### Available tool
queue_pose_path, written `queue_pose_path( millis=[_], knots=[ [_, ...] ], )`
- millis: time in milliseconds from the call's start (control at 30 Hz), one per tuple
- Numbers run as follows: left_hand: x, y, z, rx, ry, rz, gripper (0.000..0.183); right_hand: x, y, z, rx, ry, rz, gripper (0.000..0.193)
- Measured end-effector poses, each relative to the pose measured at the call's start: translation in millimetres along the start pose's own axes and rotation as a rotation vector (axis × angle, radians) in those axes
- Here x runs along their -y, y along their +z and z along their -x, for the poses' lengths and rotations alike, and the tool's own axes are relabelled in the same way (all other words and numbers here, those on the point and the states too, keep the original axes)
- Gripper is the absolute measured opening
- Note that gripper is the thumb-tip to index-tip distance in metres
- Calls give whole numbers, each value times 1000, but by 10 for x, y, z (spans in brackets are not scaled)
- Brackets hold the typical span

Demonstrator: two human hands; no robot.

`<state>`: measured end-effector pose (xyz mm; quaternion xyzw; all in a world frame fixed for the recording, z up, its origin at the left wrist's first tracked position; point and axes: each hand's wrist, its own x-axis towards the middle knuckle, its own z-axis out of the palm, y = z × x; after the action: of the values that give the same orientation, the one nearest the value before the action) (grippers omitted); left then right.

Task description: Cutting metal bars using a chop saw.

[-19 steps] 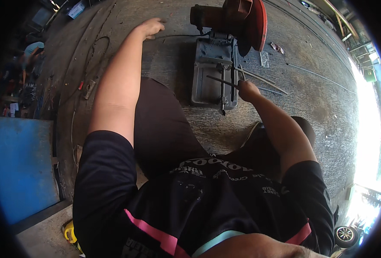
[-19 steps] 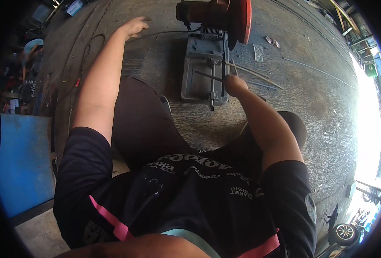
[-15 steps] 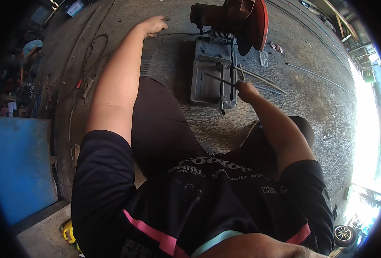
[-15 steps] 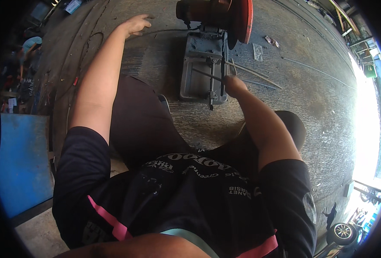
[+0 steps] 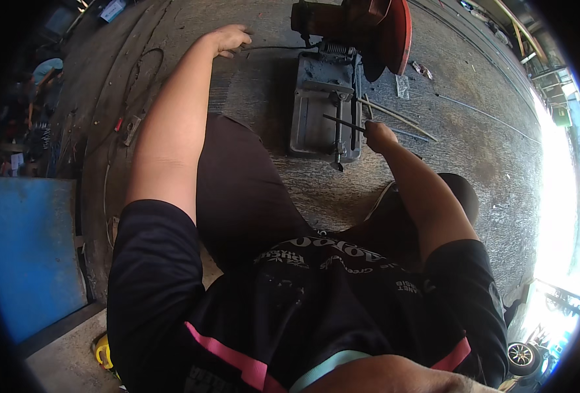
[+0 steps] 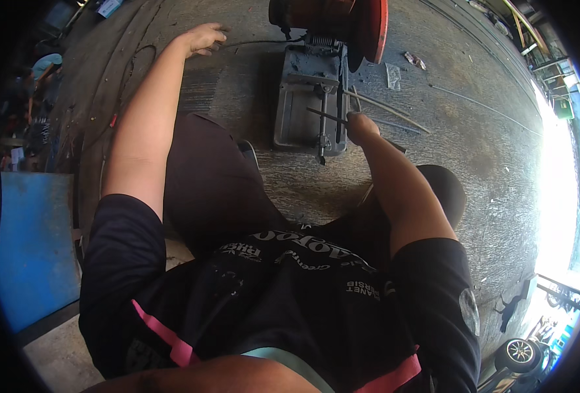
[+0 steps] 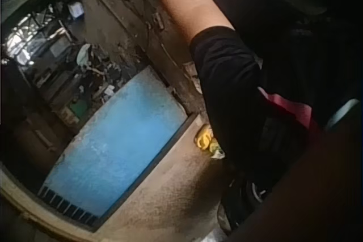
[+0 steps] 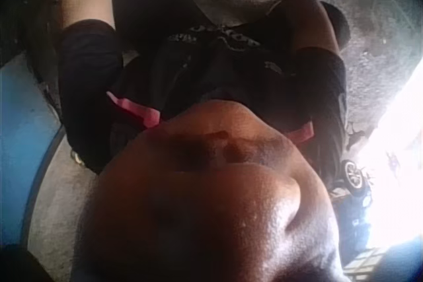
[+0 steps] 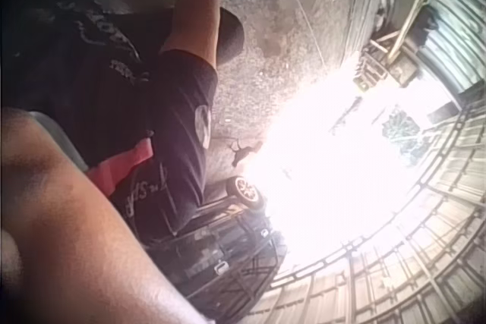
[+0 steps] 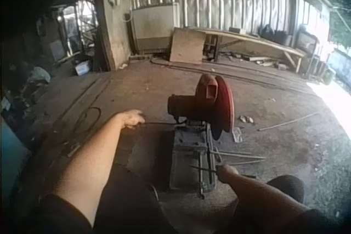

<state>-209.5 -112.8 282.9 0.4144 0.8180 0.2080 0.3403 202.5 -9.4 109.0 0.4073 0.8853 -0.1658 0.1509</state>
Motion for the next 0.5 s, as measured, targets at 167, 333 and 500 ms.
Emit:
queue_pose_path(
  millis=[167, 333, 500],
  knots=[
    [-39, 18, 20, -29, 40, -21, 53, 32, -124, 84, 65, 99, 68, 27],
    [-211, 5, -215, -221, 162, -59, 50, -326, -163, 107, 73, 122, 63, 30],
    [-843, 242, -505, -494, 464, 68, 45, -1448, 50, 77, 203, -30, 411, 30]
  ],
)
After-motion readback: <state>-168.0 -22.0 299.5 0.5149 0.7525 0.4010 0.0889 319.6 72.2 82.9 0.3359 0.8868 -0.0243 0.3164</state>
